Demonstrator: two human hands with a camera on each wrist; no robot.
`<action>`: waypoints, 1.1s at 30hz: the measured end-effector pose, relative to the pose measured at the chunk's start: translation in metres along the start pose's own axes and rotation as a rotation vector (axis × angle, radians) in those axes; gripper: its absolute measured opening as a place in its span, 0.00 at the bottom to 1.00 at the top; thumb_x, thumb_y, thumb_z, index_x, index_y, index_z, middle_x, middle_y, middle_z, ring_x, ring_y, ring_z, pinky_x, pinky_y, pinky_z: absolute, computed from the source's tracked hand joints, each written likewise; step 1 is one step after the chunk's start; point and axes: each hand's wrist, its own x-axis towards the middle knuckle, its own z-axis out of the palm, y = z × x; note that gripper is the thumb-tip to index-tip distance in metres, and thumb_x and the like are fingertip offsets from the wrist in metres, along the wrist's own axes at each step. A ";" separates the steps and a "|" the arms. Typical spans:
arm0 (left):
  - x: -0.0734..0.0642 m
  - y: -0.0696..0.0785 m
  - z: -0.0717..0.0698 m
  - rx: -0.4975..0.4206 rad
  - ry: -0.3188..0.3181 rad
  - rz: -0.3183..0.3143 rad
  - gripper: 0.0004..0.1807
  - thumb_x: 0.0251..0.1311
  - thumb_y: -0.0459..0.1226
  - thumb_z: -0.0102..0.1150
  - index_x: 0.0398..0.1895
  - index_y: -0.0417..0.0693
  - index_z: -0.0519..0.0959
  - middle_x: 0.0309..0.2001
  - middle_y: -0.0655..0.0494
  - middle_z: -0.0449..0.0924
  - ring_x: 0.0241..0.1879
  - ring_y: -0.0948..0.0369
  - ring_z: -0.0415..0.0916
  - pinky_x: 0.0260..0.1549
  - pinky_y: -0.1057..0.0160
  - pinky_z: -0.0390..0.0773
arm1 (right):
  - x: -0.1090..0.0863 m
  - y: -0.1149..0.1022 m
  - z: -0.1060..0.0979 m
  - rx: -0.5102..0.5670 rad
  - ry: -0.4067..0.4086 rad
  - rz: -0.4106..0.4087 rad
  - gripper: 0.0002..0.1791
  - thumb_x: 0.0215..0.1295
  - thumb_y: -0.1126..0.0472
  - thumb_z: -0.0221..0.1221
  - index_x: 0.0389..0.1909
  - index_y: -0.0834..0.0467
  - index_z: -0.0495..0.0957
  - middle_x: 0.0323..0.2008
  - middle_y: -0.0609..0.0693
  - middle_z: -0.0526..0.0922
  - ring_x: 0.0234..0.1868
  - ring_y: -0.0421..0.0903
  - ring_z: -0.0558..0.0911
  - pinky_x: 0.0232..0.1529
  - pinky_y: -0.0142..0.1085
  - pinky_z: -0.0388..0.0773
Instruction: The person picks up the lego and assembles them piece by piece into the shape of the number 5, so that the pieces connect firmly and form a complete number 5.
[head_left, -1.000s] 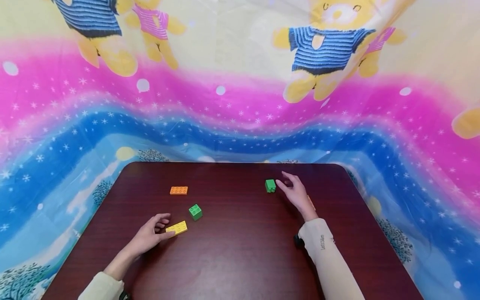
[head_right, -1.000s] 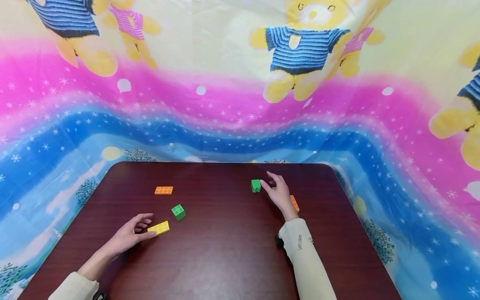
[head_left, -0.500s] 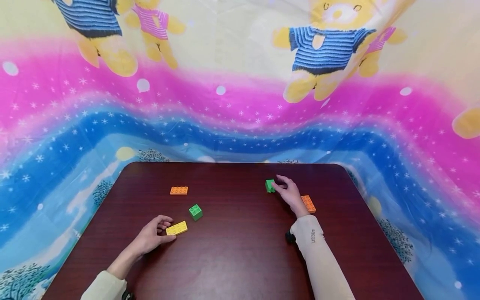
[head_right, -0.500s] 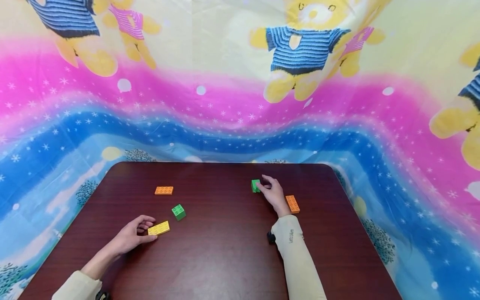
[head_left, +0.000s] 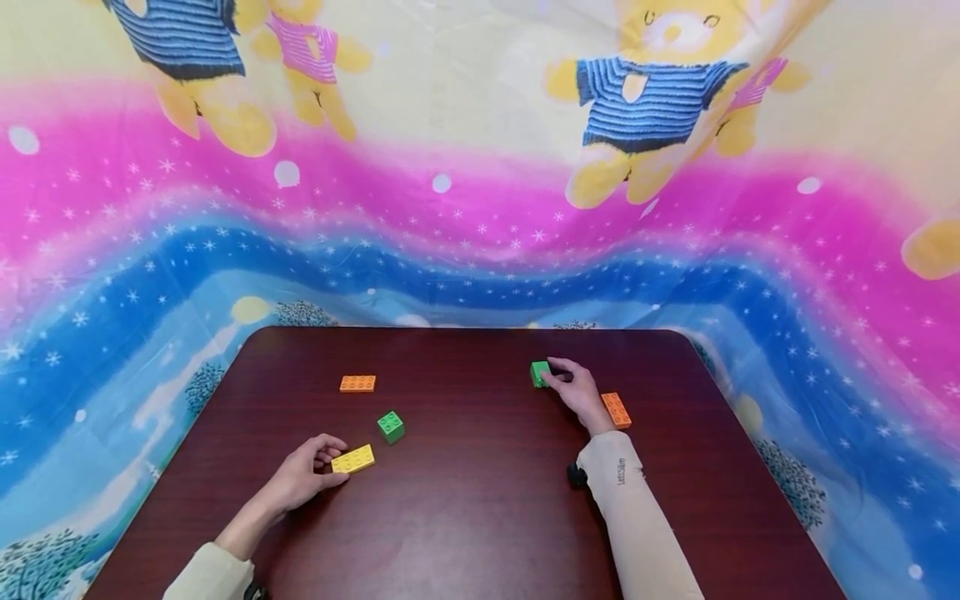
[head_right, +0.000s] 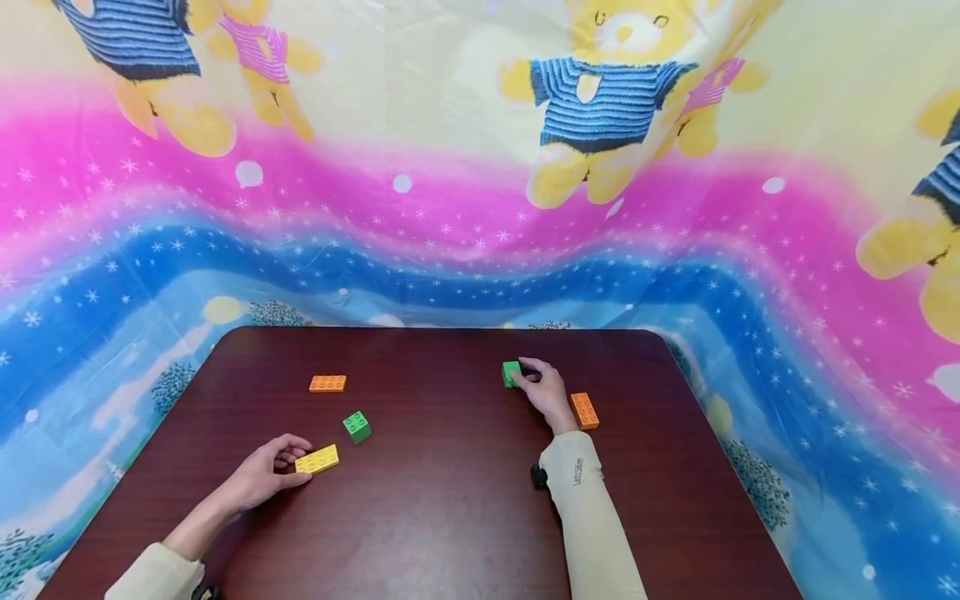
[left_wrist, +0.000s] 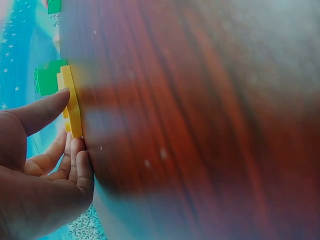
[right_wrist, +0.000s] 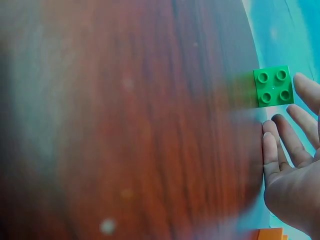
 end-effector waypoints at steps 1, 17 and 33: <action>0.000 0.000 0.000 0.004 0.001 -0.001 0.23 0.56 0.30 0.75 0.54 0.41 0.78 0.47 0.49 0.79 0.47 0.55 0.75 0.48 0.54 0.76 | 0.000 0.000 0.000 -0.003 0.003 -0.001 0.29 0.76 0.53 0.61 0.74 0.54 0.70 0.67 0.60 0.75 0.60 0.57 0.76 0.55 0.44 0.79; 0.002 -0.003 0.002 0.044 0.000 -0.030 0.21 0.57 0.32 0.75 0.53 0.44 0.78 0.47 0.50 0.78 0.46 0.54 0.74 0.49 0.52 0.76 | 0.002 0.000 0.005 -0.012 -0.015 0.003 0.28 0.78 0.54 0.58 0.75 0.53 0.69 0.71 0.59 0.73 0.63 0.57 0.75 0.57 0.46 0.76; 0.002 -0.002 0.002 0.055 0.012 -0.011 0.19 0.55 0.31 0.76 0.49 0.44 0.80 0.45 0.52 0.79 0.46 0.56 0.75 0.47 0.57 0.76 | 0.005 -0.002 0.005 -0.001 -0.039 0.011 0.24 0.77 0.56 0.59 0.71 0.54 0.71 0.71 0.59 0.73 0.56 0.55 0.73 0.53 0.43 0.73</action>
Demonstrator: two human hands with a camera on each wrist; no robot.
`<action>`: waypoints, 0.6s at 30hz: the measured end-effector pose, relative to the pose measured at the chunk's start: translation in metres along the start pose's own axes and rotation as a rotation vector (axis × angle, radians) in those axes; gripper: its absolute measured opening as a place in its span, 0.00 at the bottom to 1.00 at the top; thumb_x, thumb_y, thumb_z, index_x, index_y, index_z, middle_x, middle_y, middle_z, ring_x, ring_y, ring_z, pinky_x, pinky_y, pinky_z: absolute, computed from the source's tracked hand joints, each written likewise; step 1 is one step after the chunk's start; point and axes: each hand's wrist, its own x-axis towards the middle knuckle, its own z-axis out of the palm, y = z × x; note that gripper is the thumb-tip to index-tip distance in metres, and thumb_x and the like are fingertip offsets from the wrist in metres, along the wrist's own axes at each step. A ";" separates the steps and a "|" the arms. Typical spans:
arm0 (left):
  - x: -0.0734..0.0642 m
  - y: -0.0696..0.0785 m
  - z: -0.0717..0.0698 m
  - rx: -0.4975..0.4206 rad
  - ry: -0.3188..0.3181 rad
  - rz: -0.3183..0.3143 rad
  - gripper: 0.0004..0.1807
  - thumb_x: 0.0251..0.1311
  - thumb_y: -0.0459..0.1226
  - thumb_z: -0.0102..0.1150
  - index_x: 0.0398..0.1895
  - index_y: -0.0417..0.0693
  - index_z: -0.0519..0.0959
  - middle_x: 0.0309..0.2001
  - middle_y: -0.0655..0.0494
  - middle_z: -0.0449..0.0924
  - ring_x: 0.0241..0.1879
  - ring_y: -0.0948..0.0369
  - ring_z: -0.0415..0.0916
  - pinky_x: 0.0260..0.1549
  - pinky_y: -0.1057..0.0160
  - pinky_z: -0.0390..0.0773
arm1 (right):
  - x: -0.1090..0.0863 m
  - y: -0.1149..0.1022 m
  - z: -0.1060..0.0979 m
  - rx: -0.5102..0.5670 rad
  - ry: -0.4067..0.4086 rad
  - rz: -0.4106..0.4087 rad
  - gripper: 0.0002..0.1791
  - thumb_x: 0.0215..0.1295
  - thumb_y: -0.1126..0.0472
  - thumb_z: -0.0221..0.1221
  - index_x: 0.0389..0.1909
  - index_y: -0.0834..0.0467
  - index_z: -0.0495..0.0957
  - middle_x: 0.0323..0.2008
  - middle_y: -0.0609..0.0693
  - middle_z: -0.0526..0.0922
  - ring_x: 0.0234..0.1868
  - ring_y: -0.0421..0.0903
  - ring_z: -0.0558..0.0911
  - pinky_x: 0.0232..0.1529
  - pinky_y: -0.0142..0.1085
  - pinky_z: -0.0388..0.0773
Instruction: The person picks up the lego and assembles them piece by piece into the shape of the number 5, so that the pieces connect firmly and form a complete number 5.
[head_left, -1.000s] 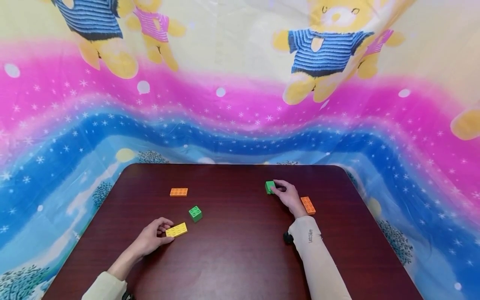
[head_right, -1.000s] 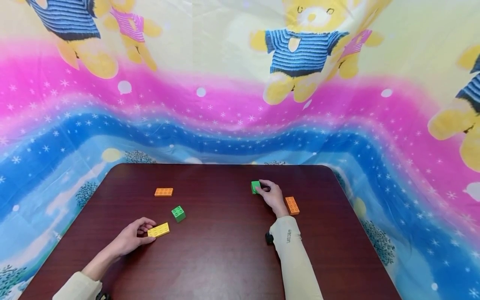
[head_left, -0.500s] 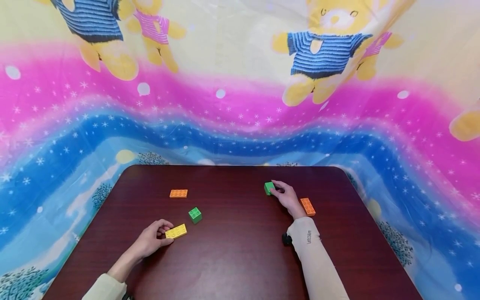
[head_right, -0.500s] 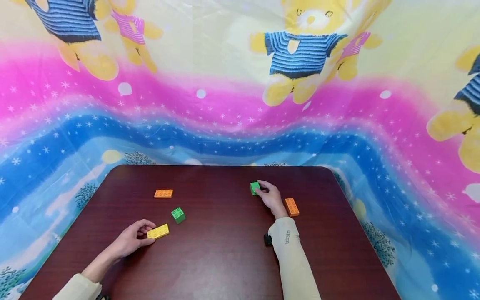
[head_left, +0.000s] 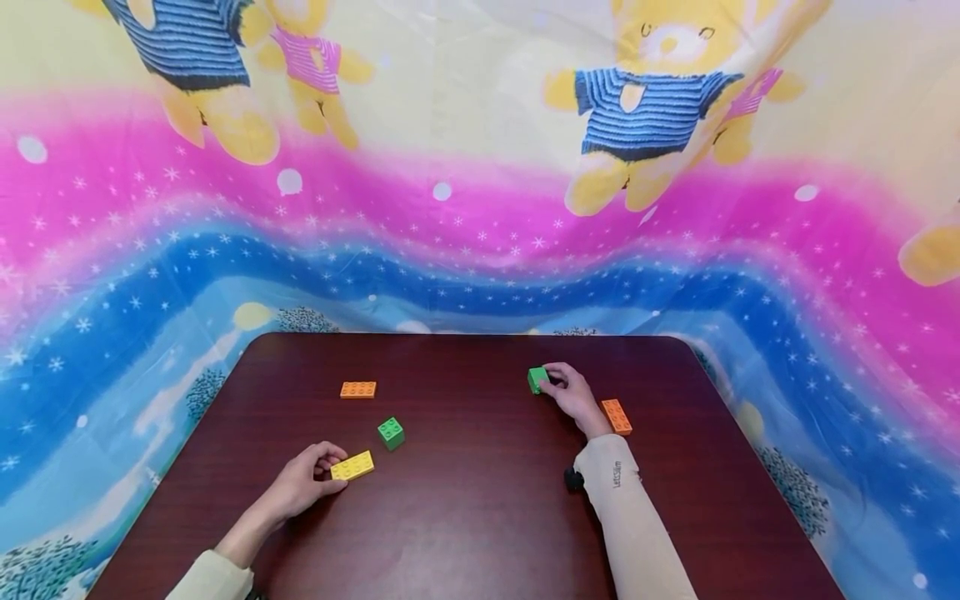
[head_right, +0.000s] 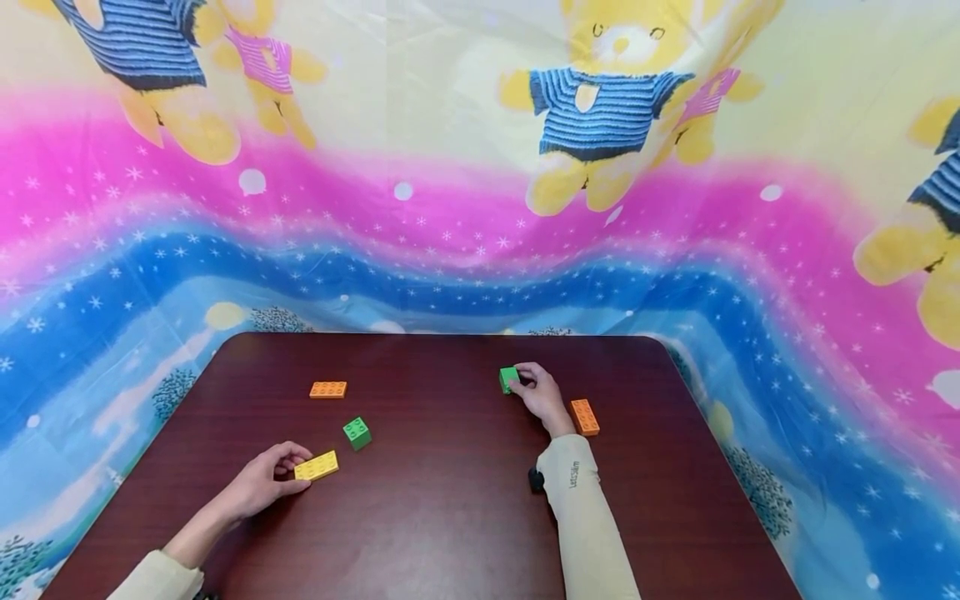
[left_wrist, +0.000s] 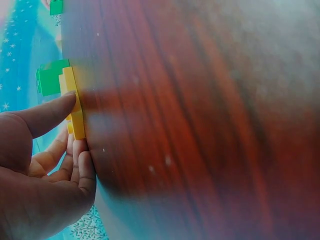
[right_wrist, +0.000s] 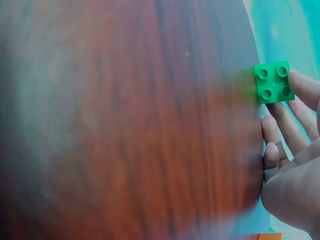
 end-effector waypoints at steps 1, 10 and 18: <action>0.000 0.000 0.000 0.003 0.001 0.007 0.19 0.55 0.31 0.76 0.49 0.44 0.80 0.45 0.52 0.79 0.45 0.56 0.75 0.47 0.57 0.76 | -0.001 0.000 0.000 0.004 0.001 0.002 0.24 0.77 0.56 0.59 0.71 0.53 0.71 0.71 0.59 0.74 0.56 0.55 0.73 0.53 0.43 0.73; 0.000 -0.001 -0.001 0.049 0.008 0.066 0.16 0.55 0.31 0.76 0.46 0.45 0.82 0.42 0.54 0.79 0.43 0.58 0.76 0.42 0.61 0.78 | -0.003 -0.002 0.000 0.021 -0.002 0.010 0.25 0.77 0.56 0.59 0.71 0.53 0.71 0.71 0.59 0.73 0.57 0.56 0.73 0.54 0.43 0.73; -0.001 0.004 -0.001 0.083 0.006 0.138 0.15 0.55 0.33 0.77 0.45 0.46 0.82 0.41 0.56 0.79 0.41 0.60 0.76 0.40 0.62 0.80 | -0.003 -0.003 -0.001 0.023 0.004 0.012 0.25 0.77 0.56 0.60 0.71 0.53 0.71 0.71 0.59 0.73 0.58 0.56 0.73 0.56 0.45 0.73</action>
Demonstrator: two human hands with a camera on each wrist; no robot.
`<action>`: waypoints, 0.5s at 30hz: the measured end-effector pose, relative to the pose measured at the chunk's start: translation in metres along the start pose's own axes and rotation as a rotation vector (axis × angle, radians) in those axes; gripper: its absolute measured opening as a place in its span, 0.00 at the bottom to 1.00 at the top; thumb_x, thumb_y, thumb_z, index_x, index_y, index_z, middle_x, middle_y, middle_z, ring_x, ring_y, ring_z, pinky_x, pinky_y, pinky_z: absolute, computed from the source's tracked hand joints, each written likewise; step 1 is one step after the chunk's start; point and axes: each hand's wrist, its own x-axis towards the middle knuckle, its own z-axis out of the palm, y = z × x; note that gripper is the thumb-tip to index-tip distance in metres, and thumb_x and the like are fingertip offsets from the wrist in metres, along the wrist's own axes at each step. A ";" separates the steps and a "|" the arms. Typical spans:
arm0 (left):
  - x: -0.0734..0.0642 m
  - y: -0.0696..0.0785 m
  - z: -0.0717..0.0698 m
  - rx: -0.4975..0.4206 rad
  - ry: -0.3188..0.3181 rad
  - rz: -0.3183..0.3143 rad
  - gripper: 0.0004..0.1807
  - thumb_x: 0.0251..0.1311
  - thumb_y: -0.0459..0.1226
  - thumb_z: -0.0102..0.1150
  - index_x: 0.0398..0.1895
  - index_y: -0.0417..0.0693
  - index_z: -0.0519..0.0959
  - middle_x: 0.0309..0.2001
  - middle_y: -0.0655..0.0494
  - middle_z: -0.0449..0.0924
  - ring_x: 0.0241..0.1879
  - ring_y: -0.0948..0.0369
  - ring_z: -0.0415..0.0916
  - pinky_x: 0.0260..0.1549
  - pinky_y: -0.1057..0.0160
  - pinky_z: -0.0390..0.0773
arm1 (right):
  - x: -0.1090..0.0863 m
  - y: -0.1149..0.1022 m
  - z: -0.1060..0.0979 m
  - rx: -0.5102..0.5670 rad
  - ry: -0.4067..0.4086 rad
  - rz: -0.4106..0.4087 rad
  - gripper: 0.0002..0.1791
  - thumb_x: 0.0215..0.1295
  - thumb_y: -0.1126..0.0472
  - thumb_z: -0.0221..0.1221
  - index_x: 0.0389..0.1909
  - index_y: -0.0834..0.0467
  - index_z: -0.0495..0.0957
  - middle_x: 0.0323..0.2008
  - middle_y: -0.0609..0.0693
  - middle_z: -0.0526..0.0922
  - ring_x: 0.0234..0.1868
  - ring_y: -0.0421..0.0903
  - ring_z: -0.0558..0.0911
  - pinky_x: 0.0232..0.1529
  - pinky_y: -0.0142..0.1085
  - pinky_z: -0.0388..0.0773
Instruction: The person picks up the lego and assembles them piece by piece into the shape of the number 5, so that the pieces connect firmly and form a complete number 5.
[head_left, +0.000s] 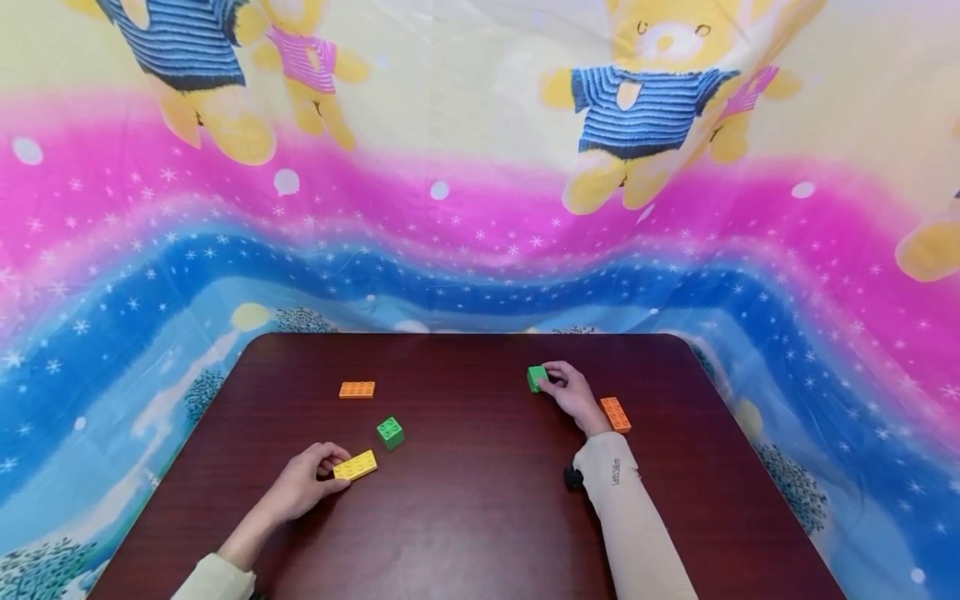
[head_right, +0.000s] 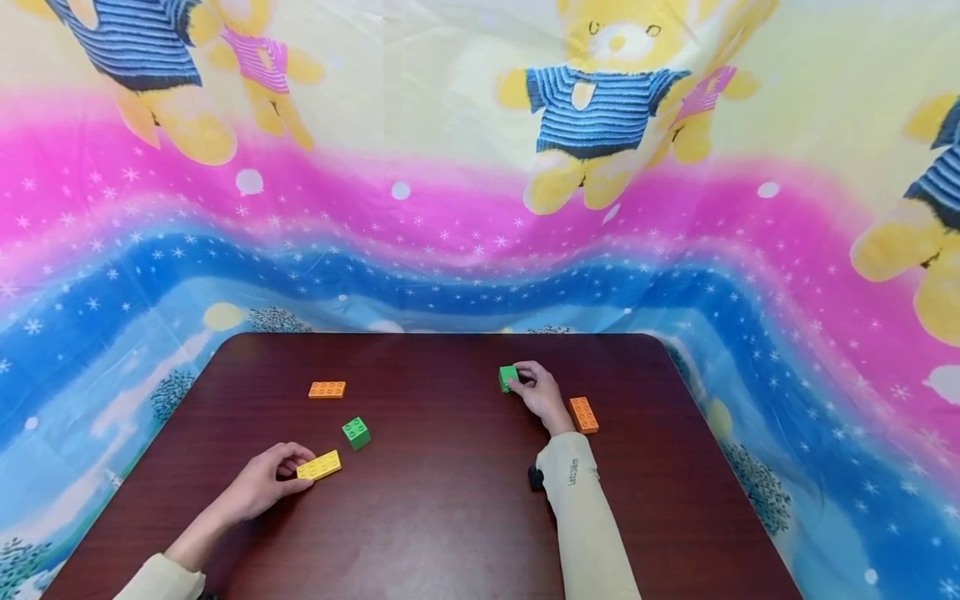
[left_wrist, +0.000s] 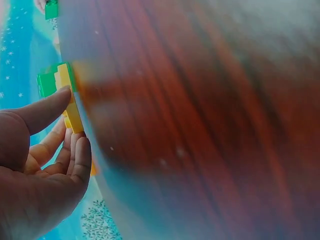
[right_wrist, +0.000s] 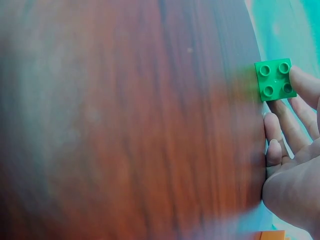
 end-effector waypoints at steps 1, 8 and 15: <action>0.000 0.001 0.000 -0.001 0.000 0.004 0.15 0.55 0.32 0.76 0.45 0.47 0.82 0.41 0.56 0.79 0.41 0.60 0.76 0.41 0.61 0.80 | 0.000 0.000 0.000 0.002 0.001 0.001 0.25 0.77 0.56 0.60 0.71 0.53 0.71 0.71 0.59 0.74 0.58 0.56 0.73 0.56 0.45 0.73; -0.002 0.017 0.003 -0.027 -0.010 0.055 0.15 0.56 0.32 0.76 0.45 0.48 0.83 0.41 0.57 0.79 0.42 0.60 0.77 0.43 0.61 0.81 | 0.000 0.001 0.000 0.004 0.002 0.011 0.25 0.77 0.56 0.60 0.71 0.53 0.71 0.71 0.59 0.73 0.59 0.56 0.73 0.56 0.45 0.73; 0.001 0.036 0.013 -0.051 -0.026 0.162 0.15 0.56 0.33 0.76 0.45 0.49 0.83 0.41 0.58 0.79 0.41 0.62 0.77 0.43 0.62 0.82 | 0.000 0.001 0.001 0.009 0.009 0.001 0.24 0.76 0.57 0.61 0.70 0.53 0.72 0.70 0.58 0.75 0.57 0.55 0.73 0.54 0.43 0.74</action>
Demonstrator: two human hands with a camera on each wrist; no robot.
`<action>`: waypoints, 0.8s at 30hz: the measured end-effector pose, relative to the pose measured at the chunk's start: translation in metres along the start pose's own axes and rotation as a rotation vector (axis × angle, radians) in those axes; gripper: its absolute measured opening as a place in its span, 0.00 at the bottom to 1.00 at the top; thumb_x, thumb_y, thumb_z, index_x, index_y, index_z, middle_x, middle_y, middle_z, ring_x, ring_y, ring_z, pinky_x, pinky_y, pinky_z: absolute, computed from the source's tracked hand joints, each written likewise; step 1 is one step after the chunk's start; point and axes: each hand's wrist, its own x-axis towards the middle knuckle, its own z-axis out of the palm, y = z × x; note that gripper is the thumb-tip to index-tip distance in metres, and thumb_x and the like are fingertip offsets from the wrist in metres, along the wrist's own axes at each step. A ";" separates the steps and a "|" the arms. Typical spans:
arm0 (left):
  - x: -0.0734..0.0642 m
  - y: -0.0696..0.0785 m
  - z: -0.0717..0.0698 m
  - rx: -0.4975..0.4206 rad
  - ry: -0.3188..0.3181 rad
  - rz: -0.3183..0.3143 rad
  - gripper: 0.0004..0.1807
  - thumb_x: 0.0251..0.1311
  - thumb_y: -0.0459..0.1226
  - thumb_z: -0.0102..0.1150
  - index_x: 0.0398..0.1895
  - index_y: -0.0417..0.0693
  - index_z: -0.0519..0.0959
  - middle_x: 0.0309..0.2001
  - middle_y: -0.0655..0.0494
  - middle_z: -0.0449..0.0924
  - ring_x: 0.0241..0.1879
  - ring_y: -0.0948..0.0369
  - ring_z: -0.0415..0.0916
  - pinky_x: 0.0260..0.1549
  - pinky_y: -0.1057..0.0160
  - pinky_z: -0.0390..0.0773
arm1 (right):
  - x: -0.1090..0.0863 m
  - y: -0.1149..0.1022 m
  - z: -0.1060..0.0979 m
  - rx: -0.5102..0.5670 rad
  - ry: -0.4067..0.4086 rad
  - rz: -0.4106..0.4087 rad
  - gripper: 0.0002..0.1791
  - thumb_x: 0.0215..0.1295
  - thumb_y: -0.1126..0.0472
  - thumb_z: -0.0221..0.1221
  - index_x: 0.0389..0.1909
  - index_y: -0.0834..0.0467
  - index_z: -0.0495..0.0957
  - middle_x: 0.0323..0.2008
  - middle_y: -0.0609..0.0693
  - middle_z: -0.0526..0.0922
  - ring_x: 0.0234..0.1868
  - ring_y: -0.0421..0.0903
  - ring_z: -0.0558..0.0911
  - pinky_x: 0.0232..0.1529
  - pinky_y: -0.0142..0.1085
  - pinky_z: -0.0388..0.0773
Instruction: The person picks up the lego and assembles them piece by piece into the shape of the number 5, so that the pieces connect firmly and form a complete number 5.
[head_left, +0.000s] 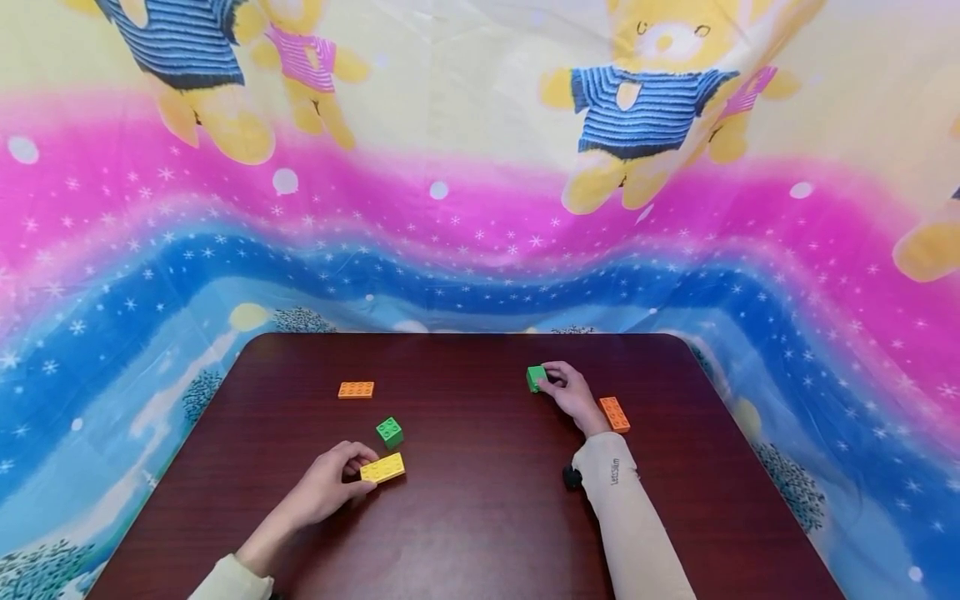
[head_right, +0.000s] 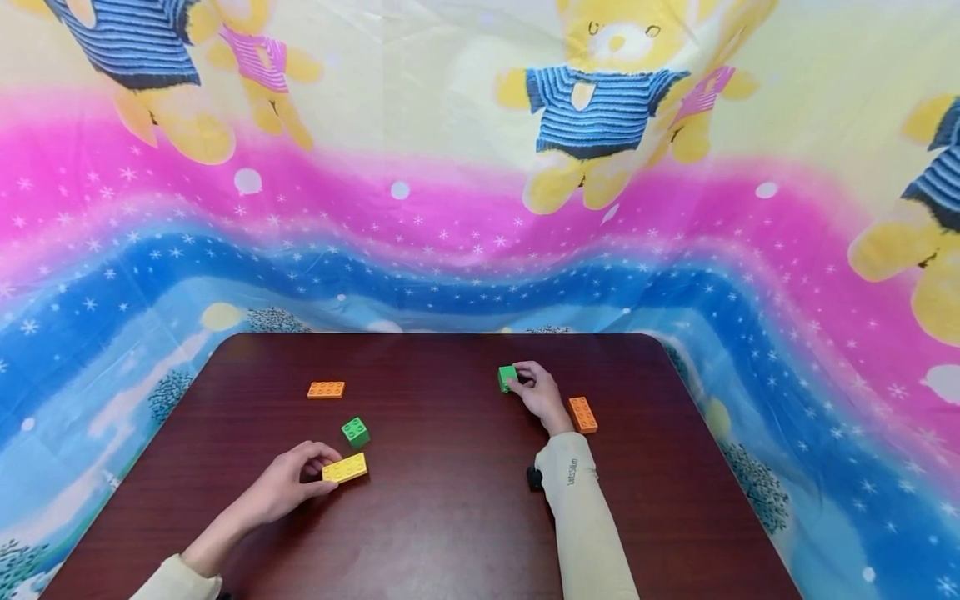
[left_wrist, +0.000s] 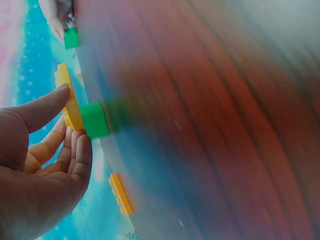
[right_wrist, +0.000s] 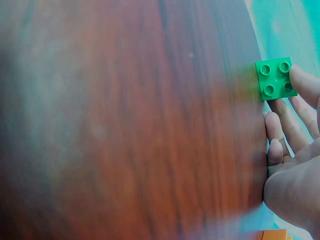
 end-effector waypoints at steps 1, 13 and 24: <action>0.001 0.003 0.002 -0.004 -0.003 0.014 0.15 0.56 0.33 0.76 0.45 0.49 0.83 0.41 0.58 0.79 0.41 0.62 0.77 0.43 0.62 0.82 | 0.000 0.000 0.000 0.000 0.000 -0.001 0.24 0.76 0.57 0.61 0.70 0.53 0.72 0.70 0.58 0.75 0.57 0.55 0.73 0.54 0.43 0.74; 0.019 0.029 0.030 -0.042 -0.056 0.118 0.14 0.58 0.33 0.75 0.46 0.48 0.82 0.43 0.58 0.79 0.43 0.61 0.77 0.45 0.60 0.82 | -0.001 0.000 -0.001 -0.005 -0.007 -0.005 0.25 0.76 0.56 0.60 0.71 0.54 0.71 0.71 0.59 0.74 0.59 0.57 0.73 0.56 0.46 0.73; 0.035 0.048 0.056 -0.019 -0.101 0.191 0.14 0.59 0.34 0.75 0.46 0.49 0.82 0.41 0.59 0.78 0.43 0.57 0.76 0.45 0.60 0.79 | -0.001 0.000 -0.001 -0.009 -0.010 -0.007 0.25 0.77 0.56 0.60 0.71 0.54 0.71 0.71 0.60 0.74 0.59 0.56 0.73 0.54 0.44 0.74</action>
